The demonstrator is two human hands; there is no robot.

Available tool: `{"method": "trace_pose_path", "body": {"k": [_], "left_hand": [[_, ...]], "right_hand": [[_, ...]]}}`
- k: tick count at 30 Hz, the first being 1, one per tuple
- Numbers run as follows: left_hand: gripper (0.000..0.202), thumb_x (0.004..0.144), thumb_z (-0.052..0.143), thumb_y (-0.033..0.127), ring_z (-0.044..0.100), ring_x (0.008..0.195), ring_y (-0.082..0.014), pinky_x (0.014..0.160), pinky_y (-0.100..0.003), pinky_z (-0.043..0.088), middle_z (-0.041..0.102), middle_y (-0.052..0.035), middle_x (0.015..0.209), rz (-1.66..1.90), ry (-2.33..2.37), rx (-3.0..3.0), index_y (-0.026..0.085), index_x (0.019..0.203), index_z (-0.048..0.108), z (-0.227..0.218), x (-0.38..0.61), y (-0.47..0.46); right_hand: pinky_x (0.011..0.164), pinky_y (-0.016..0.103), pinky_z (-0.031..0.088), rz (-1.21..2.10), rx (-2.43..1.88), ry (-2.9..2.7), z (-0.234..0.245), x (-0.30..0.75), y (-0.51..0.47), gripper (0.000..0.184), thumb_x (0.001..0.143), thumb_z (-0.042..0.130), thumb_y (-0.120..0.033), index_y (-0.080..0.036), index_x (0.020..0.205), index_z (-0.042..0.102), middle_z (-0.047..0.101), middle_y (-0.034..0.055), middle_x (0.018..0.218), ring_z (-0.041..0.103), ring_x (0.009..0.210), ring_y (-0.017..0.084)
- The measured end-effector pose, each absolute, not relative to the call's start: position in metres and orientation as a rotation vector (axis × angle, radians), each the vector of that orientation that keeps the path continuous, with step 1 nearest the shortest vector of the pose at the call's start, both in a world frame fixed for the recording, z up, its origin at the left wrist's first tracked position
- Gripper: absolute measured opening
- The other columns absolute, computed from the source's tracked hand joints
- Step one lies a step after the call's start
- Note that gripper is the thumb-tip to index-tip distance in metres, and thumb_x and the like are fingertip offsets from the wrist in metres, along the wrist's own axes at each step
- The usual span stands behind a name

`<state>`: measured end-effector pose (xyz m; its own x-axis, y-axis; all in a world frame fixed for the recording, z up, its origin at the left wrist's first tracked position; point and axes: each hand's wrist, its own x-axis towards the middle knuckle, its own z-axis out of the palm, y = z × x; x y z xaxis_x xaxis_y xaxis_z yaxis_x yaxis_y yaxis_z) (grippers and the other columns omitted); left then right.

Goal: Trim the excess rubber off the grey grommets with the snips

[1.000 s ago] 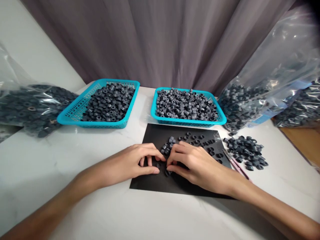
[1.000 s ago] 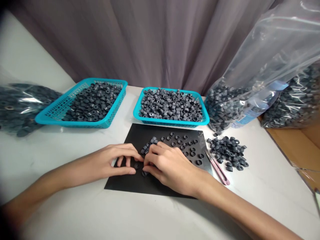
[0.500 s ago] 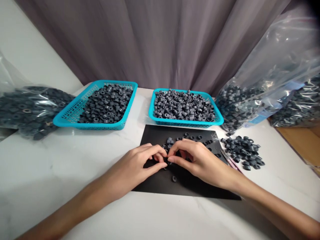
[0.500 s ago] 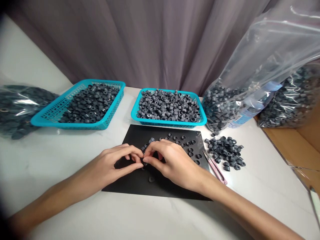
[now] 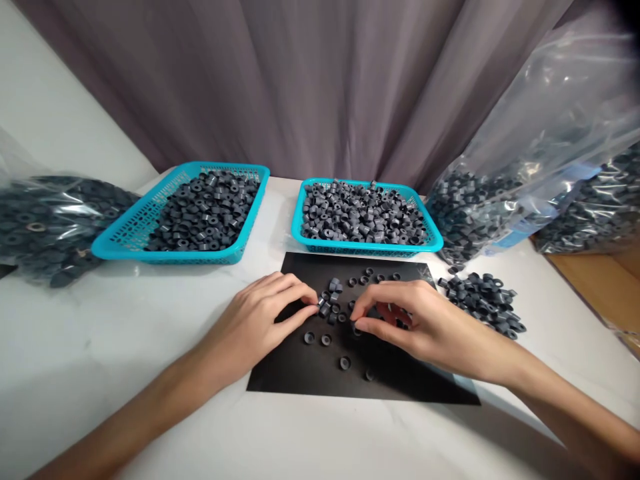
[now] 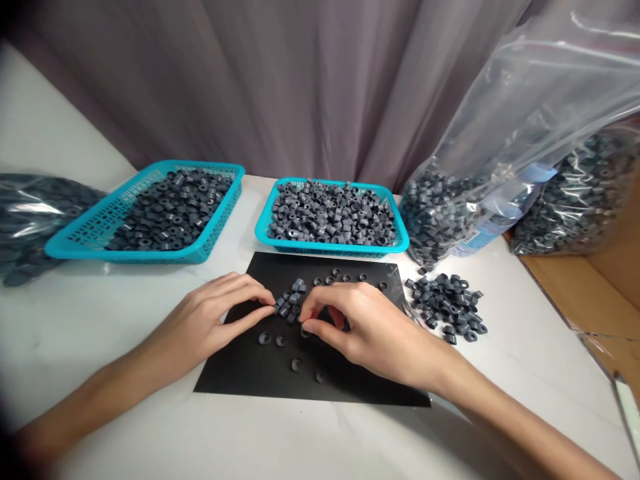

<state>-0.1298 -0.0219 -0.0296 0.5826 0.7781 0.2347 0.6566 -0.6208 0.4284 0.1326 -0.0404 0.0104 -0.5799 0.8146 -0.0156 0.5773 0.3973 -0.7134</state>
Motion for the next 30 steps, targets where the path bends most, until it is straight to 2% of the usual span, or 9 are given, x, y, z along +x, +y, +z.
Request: {"method": "trace_pose_path", "body": {"k": [3,7,9,14,19,24,30], "left_hand": [[0.01,0.097,0.064,0.031,0.064,0.101,-0.0183,0.091,-0.031,0.045,0.069,0.0016,0.106,0.569,1.161,2.491,0.025,0.104,0.068,-0.036,-0.132,-0.018],[0.012,0.097,0.064,0.028,0.063,0.104,-0.0187,0.092,-0.032,0.045,0.068,0.0013,0.108,0.57,1.143,2.512,0.027,0.108,0.068,-0.045,-0.131,-0.017],[0.012,0.098,0.062,0.027,0.062,0.104,-0.0187,0.093,-0.032,0.044,0.068,0.0013,0.109,0.565,1.137,2.517,0.027,0.108,0.068,-0.047,-0.13,-0.017],[0.011,0.101,0.057,0.027,0.062,0.106,-0.0169,0.097,-0.03,0.044,0.069,0.0029,0.11,0.539,1.114,2.421,0.028,0.107,0.066,-0.044,-0.132,-0.018],[0.009,0.097,0.063,0.032,0.065,0.087,-0.0124,0.082,-0.023,0.049,0.07,0.0062,0.102,0.576,1.173,2.198,0.03,0.106,0.066,-0.039,-0.134,-0.017],[0.011,0.092,0.067,0.031,0.071,0.085,-0.0143,0.081,-0.023,0.053,0.074,0.0028,0.094,0.567,1.161,2.037,0.024,0.088,0.073,-0.033,-0.136,-0.008],[0.009,0.087,0.072,0.033,0.071,0.079,-0.0134,0.077,-0.023,0.055,0.073,0.0035,0.092,0.452,1.149,1.952,0.025,0.092,0.074,-0.034,-0.142,-0.005]], "right_hand": [[0.067,0.024,0.04,0.965,-1.207,-2.342,0.007,0.129,-0.042,0.007,0.098,0.063,-0.027,-0.025,0.099,0.07,0.069,-0.0031,0.09,0.056,0.072,0.011],[0.083,0.026,0.044,0.877,-1.123,-2.412,-0.007,0.121,-0.045,0.006,0.097,0.064,-0.024,-0.026,0.099,0.07,0.068,-0.001,0.104,0.061,0.098,0.015],[0.085,0.026,0.045,0.828,-1.129,-2.432,-0.015,0.117,-0.046,0.006,0.098,0.064,-0.024,-0.026,0.099,0.07,0.066,-0.0004,0.107,0.06,0.103,0.016],[0.075,0.027,0.044,0.707,-1.177,-2.454,-0.03,0.11,-0.046,0.007,0.097,0.063,-0.022,-0.025,0.096,0.069,0.066,0.0002,0.102,0.06,0.097,0.016],[0.071,0.027,0.042,0.637,-1.168,-2.482,-0.03,0.111,-0.046,0.006,0.096,0.065,-0.024,-0.024,0.097,0.071,0.067,0.0009,0.1,0.061,0.095,0.017],[0.076,0.026,0.044,0.623,-1.251,-2.345,-0.02,0.114,-0.031,0.011,0.097,0.064,-0.024,-0.024,0.104,0.072,0.068,0.0005,0.098,0.064,0.087,0.015],[0.067,0.027,0.037,0.507,-1.49,-2.238,-0.027,0.106,-0.004,0.008,0.095,0.065,-0.025,-0.022,0.094,0.073,0.07,-0.0002,0.082,0.063,0.074,0.015]]}}
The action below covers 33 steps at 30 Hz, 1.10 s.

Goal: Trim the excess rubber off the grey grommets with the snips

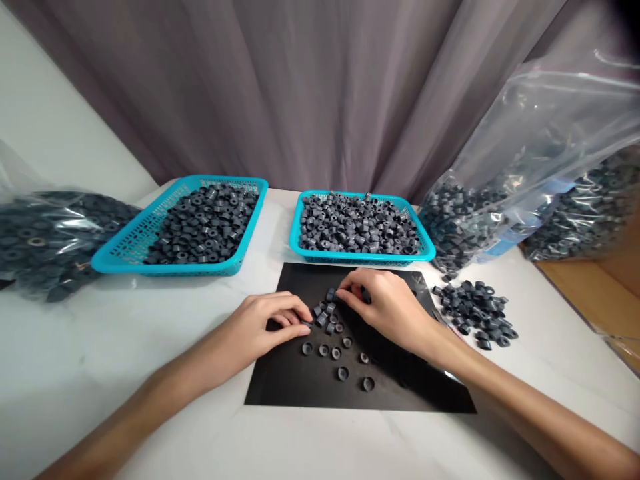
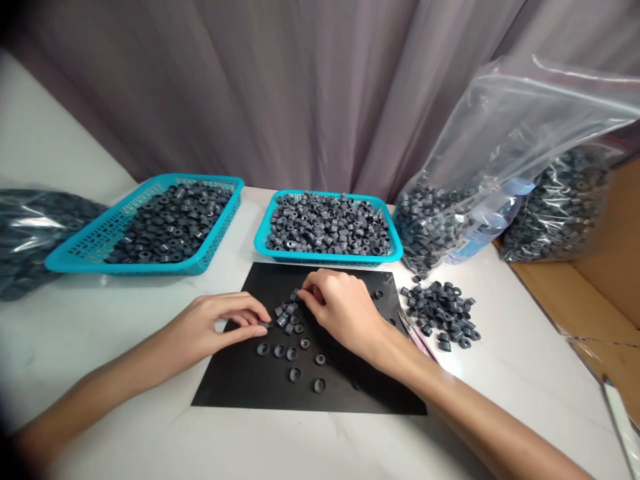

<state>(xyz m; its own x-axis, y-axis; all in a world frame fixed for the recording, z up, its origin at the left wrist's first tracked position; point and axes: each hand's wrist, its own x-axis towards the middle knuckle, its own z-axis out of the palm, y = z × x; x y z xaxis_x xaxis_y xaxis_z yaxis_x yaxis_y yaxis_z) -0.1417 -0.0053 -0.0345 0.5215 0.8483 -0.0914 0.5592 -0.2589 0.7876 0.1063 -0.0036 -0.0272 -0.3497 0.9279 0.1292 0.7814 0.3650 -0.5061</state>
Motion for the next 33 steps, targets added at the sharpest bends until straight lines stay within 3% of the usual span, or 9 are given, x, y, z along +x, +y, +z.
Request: {"method": "trace_pose_path", "body": {"k": [6,13,19,26,33], "left_hand": [[0.011,0.09,0.068,0.034,0.066,0.089,-0.017,0.081,-0.027,0.051,0.073,0.0038,0.1,0.38,1.164,2.222,0.032,0.1,0.074,-0.033,-0.146,-0.005],[0.016,0.095,0.062,0.043,0.064,0.093,-0.0184,0.083,-0.03,0.049,0.071,0.0026,0.099,0.466,1.193,2.308,0.03,0.097,0.071,-0.034,-0.136,-0.007],[0.028,0.105,0.043,0.04,0.063,0.105,-0.0173,0.097,-0.03,0.044,0.072,0.0043,0.106,0.512,1.217,2.262,0.03,0.101,0.069,-0.034,-0.129,-0.01],[0.015,0.091,0.07,0.042,0.064,0.092,-0.0185,0.086,-0.032,0.046,0.071,0.0045,0.096,0.564,1.285,2.346,0.028,0.094,0.068,-0.043,-0.124,-0.01],[0.006,0.091,0.069,0.033,0.065,0.091,-0.0188,0.086,-0.034,0.047,0.071,0.0043,0.093,0.623,1.314,2.321,0.027,0.092,0.066,-0.045,-0.121,-0.014]], "right_hand": [[0.061,0.025,0.032,0.546,-1.472,-2.274,-0.031,0.105,0.002,0.007,0.093,0.07,-0.028,-0.022,0.092,0.074,0.066,-0.0022,0.074,0.057,0.066,0.012],[0.059,0.024,0.029,0.587,-1.438,-2.324,-0.029,0.108,0.003,0.003,0.091,0.07,-0.024,-0.023,0.093,0.073,0.064,-0.0041,0.071,0.053,0.063,0.011],[0.061,0.025,0.028,0.508,-1.417,-2.326,-0.031,0.104,0.001,0.007,0.094,0.064,-0.021,-0.023,0.095,0.071,0.068,-0.0009,0.081,0.055,0.068,0.012],[0.064,0.025,0.031,0.43,-1.354,-2.341,-0.03,0.104,-0.001,0.008,0.097,0.062,-0.021,-0.023,0.098,0.069,0.073,-0.0006,0.09,0.062,0.076,0.014],[0.066,0.024,0.035,0.396,-1.264,-2.331,-0.029,0.106,0.002,0.009,0.1,0.059,-0.024,-0.021,0.101,0.067,0.074,-0.0004,0.096,0.065,0.08,0.013]]}}
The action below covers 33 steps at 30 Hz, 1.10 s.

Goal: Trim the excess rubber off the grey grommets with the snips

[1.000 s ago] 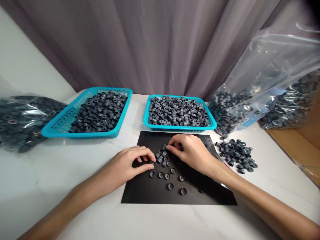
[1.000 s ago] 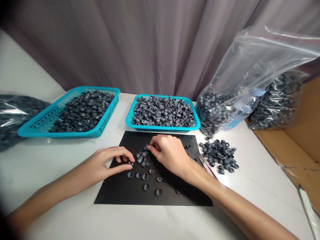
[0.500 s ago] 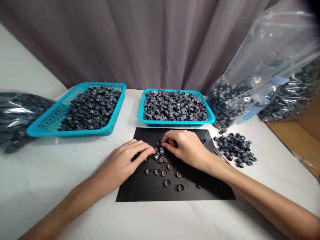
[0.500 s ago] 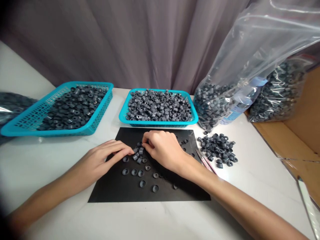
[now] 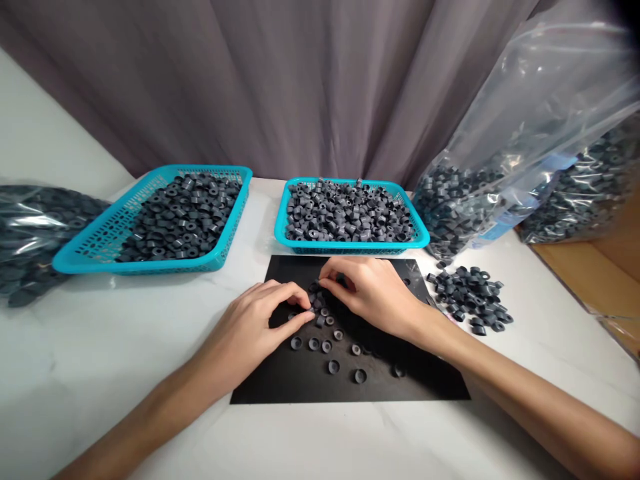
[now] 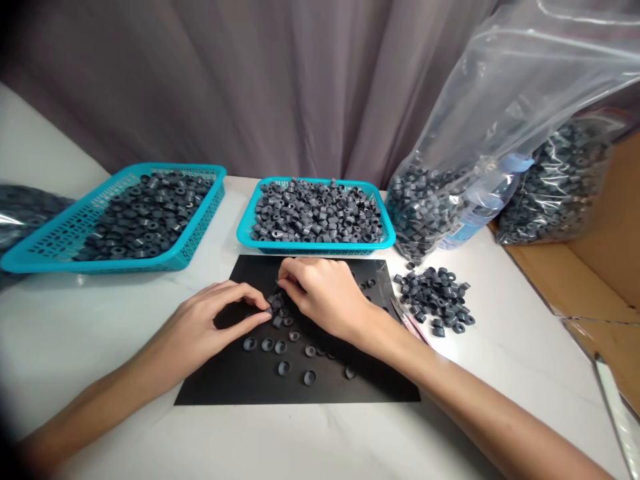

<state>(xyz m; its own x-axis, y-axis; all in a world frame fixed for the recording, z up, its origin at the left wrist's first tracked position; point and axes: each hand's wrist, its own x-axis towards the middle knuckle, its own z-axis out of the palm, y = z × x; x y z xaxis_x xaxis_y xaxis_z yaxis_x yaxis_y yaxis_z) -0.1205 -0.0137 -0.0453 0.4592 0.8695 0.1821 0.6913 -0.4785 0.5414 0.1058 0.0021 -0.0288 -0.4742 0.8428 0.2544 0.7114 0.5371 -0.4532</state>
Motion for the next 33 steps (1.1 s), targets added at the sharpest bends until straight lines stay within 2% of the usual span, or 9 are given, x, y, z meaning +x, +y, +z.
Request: {"method": "trace_pose_path", "body": {"k": [4,9,13,19,24,29,33], "left_hand": [[0.006,0.09,0.068,0.03,0.066,0.088,-0.017,0.085,-0.031,0.05,0.071,0.0039,0.093,0.732,1.305,2.171,0.026,0.093,0.067,-0.039,-0.12,-0.015],[0.01,0.091,0.065,0.032,0.069,0.091,-0.0169,0.086,-0.028,0.054,0.072,0.0015,0.096,0.791,1.227,1.961,0.024,0.096,0.068,-0.031,-0.126,-0.009],[0.013,0.093,0.062,0.035,0.07,0.092,-0.0175,0.087,-0.029,0.055,0.075,0.0008,0.097,0.719,1.261,1.997,0.024,0.096,0.069,-0.033,-0.135,0.0],[0.02,0.098,0.057,0.04,0.067,0.11,-0.0206,0.101,-0.033,0.05,0.075,0.0006,0.113,0.663,1.299,2.153,0.028,0.105,0.071,-0.04,-0.144,0.006],[0.021,0.102,0.051,0.037,0.065,0.112,-0.0192,0.101,-0.032,0.047,0.072,0.0012,0.116,0.73,1.327,2.143,0.029,0.11,0.067,-0.037,-0.142,0.001],[0.011,0.099,0.057,0.028,0.061,0.109,-0.0197,0.101,-0.035,0.043,0.069,0.0001,0.109,0.8,1.31,2.34,0.025,0.106,0.064,-0.034,-0.136,-0.004],[0.009,0.095,0.066,0.032,0.059,0.106,-0.022,0.099,-0.039,0.042,0.066,-0.0001,0.107,0.739,1.335,2.381,0.026,0.101,0.068,-0.038,-0.124,-0.012]], "right_hand": [[0.064,0.024,0.034,0.369,-1.275,-2.311,-0.026,0.108,0.002,0.007,0.1,0.058,-0.023,-0.021,0.102,0.064,0.072,-0.0006,0.091,0.061,0.071,0.012],[0.062,0.025,0.032,0.211,-1.328,-2.34,-0.027,0.116,0.001,0.006,0.098,0.058,-0.024,-0.02,0.097,0.062,0.069,0.0009,0.087,0.061,0.071,0.014],[0.065,0.026,0.034,0.151,-1.367,-2.376,-0.032,0.117,0.001,0.003,0.097,0.061,-0.024,-0.021,0.099,0.062,0.071,0.0008,0.093,0.063,0.077,0.015],[0.059,0.03,0.026,0.001,-1.47,-2.428,-0.036,0.1,0.005,0.011,0.102,0.053,-0.023,-0.022,0.104,0.064,0.073,0.005,0.098,0.066,0.085,0.019],[0.057,0.033,0.022,-0.031,-1.517,-2.433,-0.037,0.092,0.007,0.012,0.101,0.053,-0.02,-0.021,0.098,0.065,0.074,0.0062,0.094,0.066,0.08,0.02],[0.057,0.032,0.021,-0.006,-1.549,-2.435,-0.038,0.092,0.008,0.014,0.099,0.055,-0.019,-0.02,0.094,0.068,0.075,0.0062,0.09,0.067,0.076,0.02],[0.059,0.03,0.027,0.058,-1.523,-2.44,-0.036,0.094,0.01,0.015,0.099,0.057,-0.022,-0.023,0.097,0.072,0.077,0.0038,0.093,0.069,0.082,0.02]]}}
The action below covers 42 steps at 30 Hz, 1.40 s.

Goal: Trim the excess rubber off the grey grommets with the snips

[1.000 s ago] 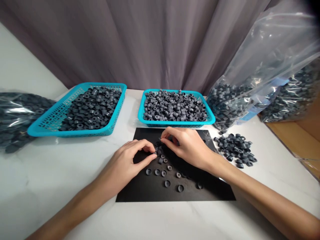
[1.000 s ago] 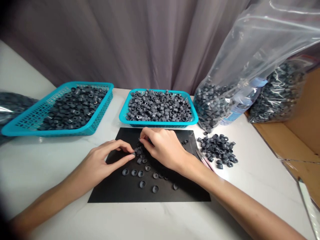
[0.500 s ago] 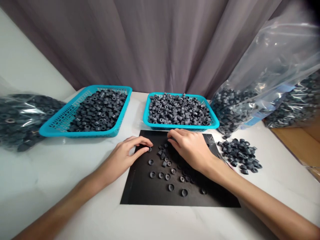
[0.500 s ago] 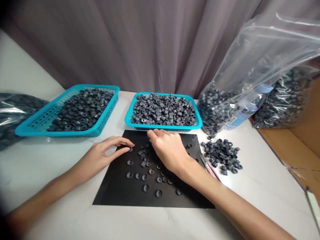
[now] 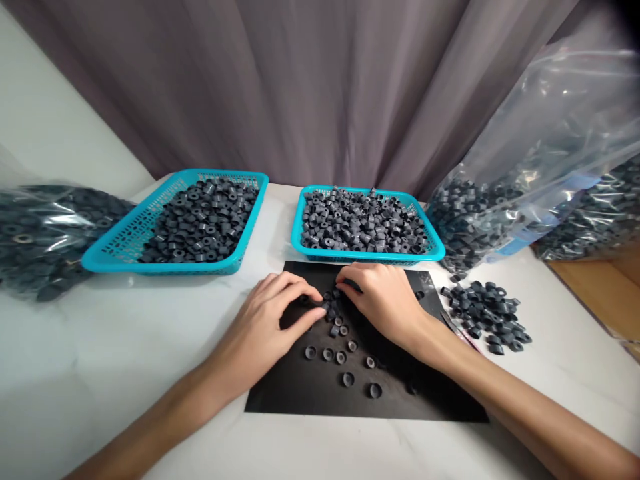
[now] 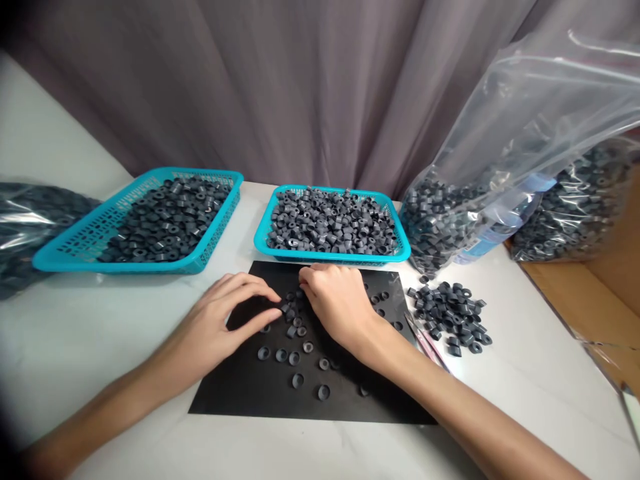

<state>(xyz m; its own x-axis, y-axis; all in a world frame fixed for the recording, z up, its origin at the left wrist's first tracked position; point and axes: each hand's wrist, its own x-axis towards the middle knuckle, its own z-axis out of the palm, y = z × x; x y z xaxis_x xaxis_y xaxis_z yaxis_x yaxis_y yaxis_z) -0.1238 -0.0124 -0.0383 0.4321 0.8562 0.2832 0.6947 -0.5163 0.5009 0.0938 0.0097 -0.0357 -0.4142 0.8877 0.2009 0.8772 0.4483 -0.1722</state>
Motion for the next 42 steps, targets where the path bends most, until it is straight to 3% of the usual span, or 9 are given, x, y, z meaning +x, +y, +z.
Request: {"method": "trace_pose_path", "body": {"k": [4,11,18,25,29,36,42], "left_hand": [[0.014,0.089,0.073,0.036,0.059,0.1,-0.0235,0.093,-0.041,0.043,0.066,-0.0009,0.104,0.724,1.382,2.38,0.027,0.1,0.072,-0.044,-0.11,-0.02],[0.007,0.092,0.07,0.029,0.06,0.095,-0.0219,0.088,-0.039,0.043,0.067,-0.0006,0.099,0.768,1.398,2.359,0.025,0.096,0.074,-0.046,-0.102,-0.023],[0.007,0.093,0.068,0.027,0.063,0.094,-0.0168,0.092,-0.033,0.044,0.071,0.0035,0.095,0.903,1.294,2.206,0.027,0.097,0.074,-0.041,-0.113,-0.016],[0.008,0.09,0.07,0.029,0.064,0.084,-0.0136,0.081,-0.026,0.047,0.072,0.0055,0.09,0.853,1.319,1.916,0.029,0.095,0.076,-0.039,-0.12,-0.012],[0.009,0.091,0.068,0.031,0.063,0.083,-0.0125,0.08,-0.024,0.047,0.074,0.0065,0.092,0.833,1.31,1.862,0.028,0.095,0.075,-0.037,-0.12,-0.015],[0.014,0.088,0.067,0.033,0.062,0.082,-0.0147,0.075,-0.026,0.044,0.073,0.0029,0.091,0.733,1.308,1.875,0.026,0.094,0.077,-0.031,-0.131,-0.007],[0.019,0.088,0.066,0.04,0.058,0.08,-0.0157,0.072,-0.027,0.041,0.069,0.002,0.088,0.573,1.282,1.955,0.032,0.095,0.08,-0.023,-0.145,0.0]], "right_hand": [[0.061,0.029,0.031,0.087,-1.526,-2.411,-0.028,0.099,0.009,0.017,0.101,0.056,-0.024,-0.024,0.101,0.073,0.078,0.0036,0.097,0.071,0.085,0.021],[0.062,0.028,0.032,0.094,-1.54,-2.438,-0.024,0.103,0.012,0.017,0.1,0.058,-0.024,-0.025,0.102,0.074,0.078,0.0023,0.098,0.072,0.088,0.021],[0.06,0.03,0.029,0.029,-1.52,-2.474,-0.029,0.102,0.012,0.021,0.102,0.053,-0.024,-0.024,0.105,0.074,0.077,0.0041,0.097,0.07,0.085,0.022],[0.072,0.03,0.039,0.136,-1.325,-2.561,-0.027,0.104,0.01,0.015,0.098,0.063,-0.029,-0.025,0.11,0.073,0.072,0.0033,0.108,0.064,0.102,0.022],[0.071,0.031,0.041,0.141,-1.32,-2.577,-0.031,0.104,0.01,0.012,0.097,0.065,-0.027,-0.025,0.106,0.074,0.07,0.0037,0.107,0.061,0.101,0.023],[0.084,0.031,0.046,0.393,-1.309,-2.481,-0.026,0.106,0.008,0.009,0.096,0.067,-0.023,-0.024,0.103,0.073,0.072,0.0024,0.104,0.063,0.102,0.02],[0.08,0.031,0.046,0.35,-1.314,-2.515,-0.029,0.105,0.006,0.013,0.098,0.063,-0.019,-0.024,0.105,0.074,0.073,0.0023,0.106,0.063,0.102,0.021]]}}
